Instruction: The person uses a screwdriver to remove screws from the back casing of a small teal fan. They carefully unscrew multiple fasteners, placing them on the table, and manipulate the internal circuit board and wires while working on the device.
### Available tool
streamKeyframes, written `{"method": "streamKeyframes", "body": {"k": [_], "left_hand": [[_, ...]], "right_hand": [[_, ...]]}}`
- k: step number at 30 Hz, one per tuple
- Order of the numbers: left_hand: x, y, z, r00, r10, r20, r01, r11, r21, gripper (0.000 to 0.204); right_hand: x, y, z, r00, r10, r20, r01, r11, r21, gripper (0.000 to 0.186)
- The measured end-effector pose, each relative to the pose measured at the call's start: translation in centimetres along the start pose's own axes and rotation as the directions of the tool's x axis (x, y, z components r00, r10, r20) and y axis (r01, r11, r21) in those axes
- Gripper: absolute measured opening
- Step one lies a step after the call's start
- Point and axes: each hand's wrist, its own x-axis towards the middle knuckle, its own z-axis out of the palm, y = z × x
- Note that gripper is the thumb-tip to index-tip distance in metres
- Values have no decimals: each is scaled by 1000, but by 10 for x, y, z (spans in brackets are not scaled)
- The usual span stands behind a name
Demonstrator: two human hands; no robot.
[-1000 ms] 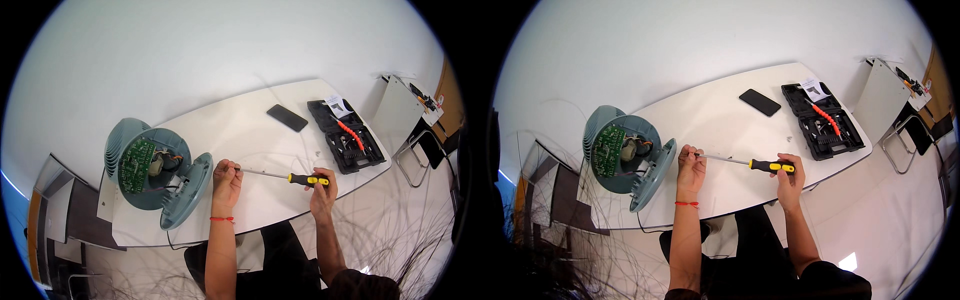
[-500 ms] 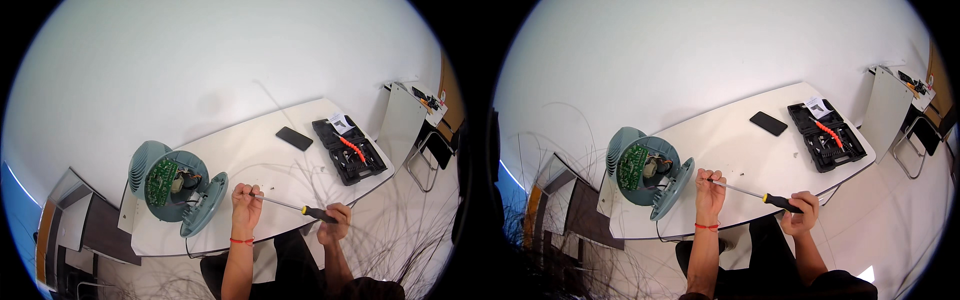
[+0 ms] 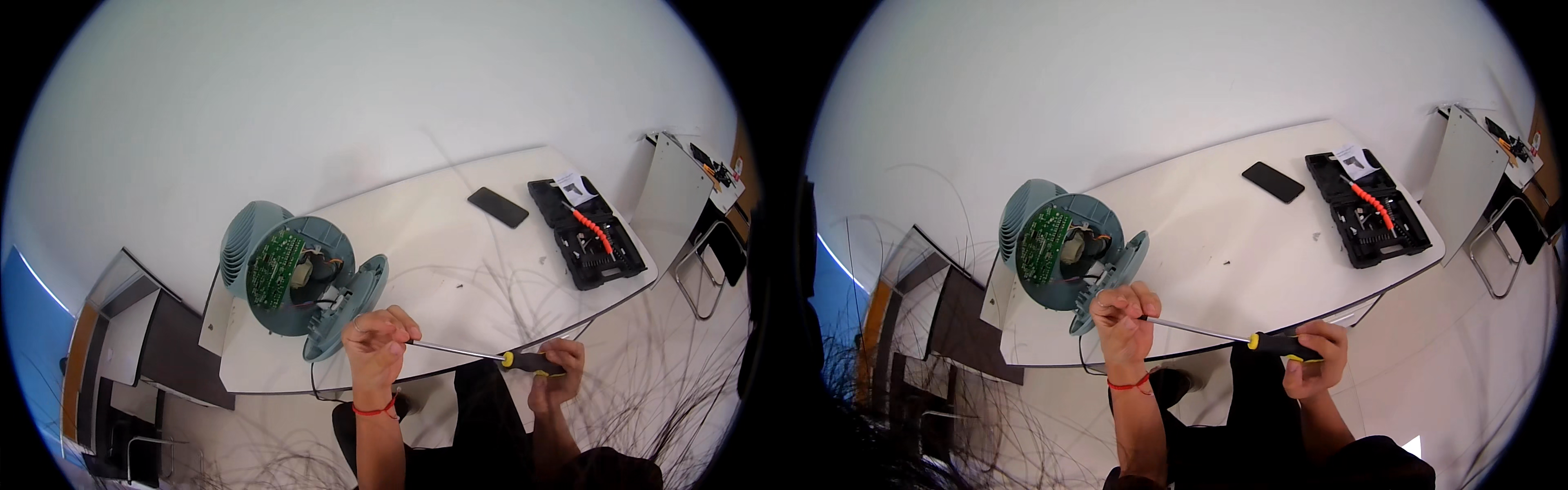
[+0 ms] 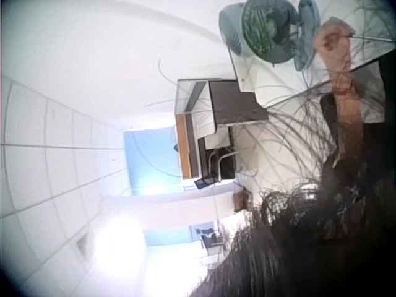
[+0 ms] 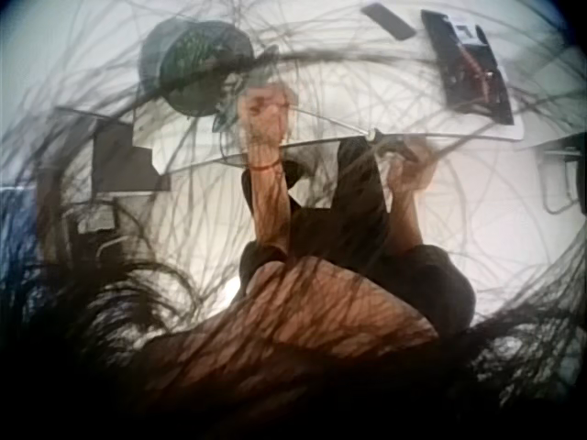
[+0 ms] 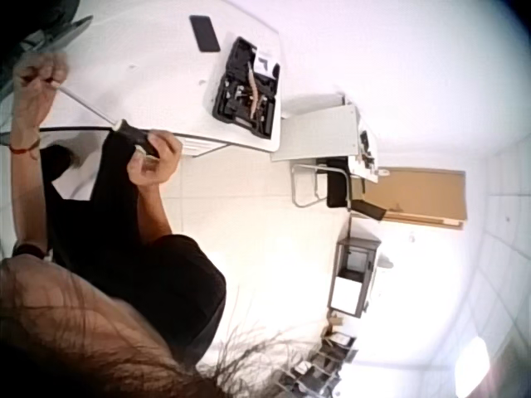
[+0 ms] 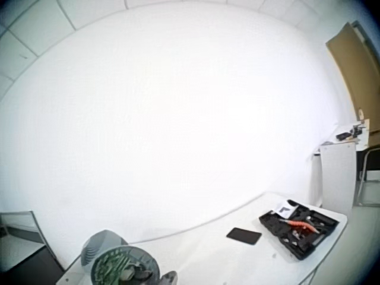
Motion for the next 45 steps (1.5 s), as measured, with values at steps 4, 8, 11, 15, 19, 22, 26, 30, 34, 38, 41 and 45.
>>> {"method": "streamKeyframes", "body": {"k": [4, 8, 11, 15, 19, 22, 26, 30, 34, 38, 41, 45], "left_hand": [[-1, 23, 1, 999, 23, 32, -28, 985, 167, 30], [-2, 44, 4, 998, 35, 61, -49, 964, 262, 31], [-4, 54, 6, 995, 52, 84, -75, 954, 289, 29], [-3, 56, 4, 991, 92, 97, -108, 977, 186, 28], [-7, 48, 2, 995, 95, 28, -97, 993, 72, 23], [-13, 45, -5, 995, 98, 8, -98, 994, -54, 21], [-20, 51, -10, 998, 65, 9, -65, 997, -35, 18], [-16, 63, -10, 997, 76, -19, -76, 996, -43, 18], [-15, 76, -20, 992, 106, -73, -106, 994, 8, 21], [-10, 88, -32, 985, 115, -131, -113, 993, 20, 21], [-11, 95, -47, 985, 92, -148, -97, 995, -24, 23], [-7, 115, -51, 976, -79, -204, 119, 974, 193, 38]], "right_hand": [[-2, -7, 5, 975, 222, 13, -217, 935, 281, 35], [0, -9, 6, 961, 261, 95, -274, 842, 465, 36], [-2, -13, 8, 947, 292, 130, -316, 796, 516, 37], [-8, -28, 14, 881, 433, 193, -463, 698, 547, 39], [-19, -50, 26, 722, 602, 340, -667, 475, 574, 41], [-31, -62, 38, 609, 654, 447, -759, 320, 567, 44], [-30, -74, 50, 607, 553, 571, -763, 203, 614, 61], [-50, -75, 53, 611, 528, 589, -789, 459, 407, 62], [-37, -81, 72, 684, 429, 590, -720, 525, 454, 48], [-48, -71, 96, 829, 328, 454, -523, 741, 420, 46], [-47, -71, 113, 867, 259, 425, -435, 809, 396, 46], [-54, -67, 140, 898, 272, 346, -415, 783, 462, 48]]}}
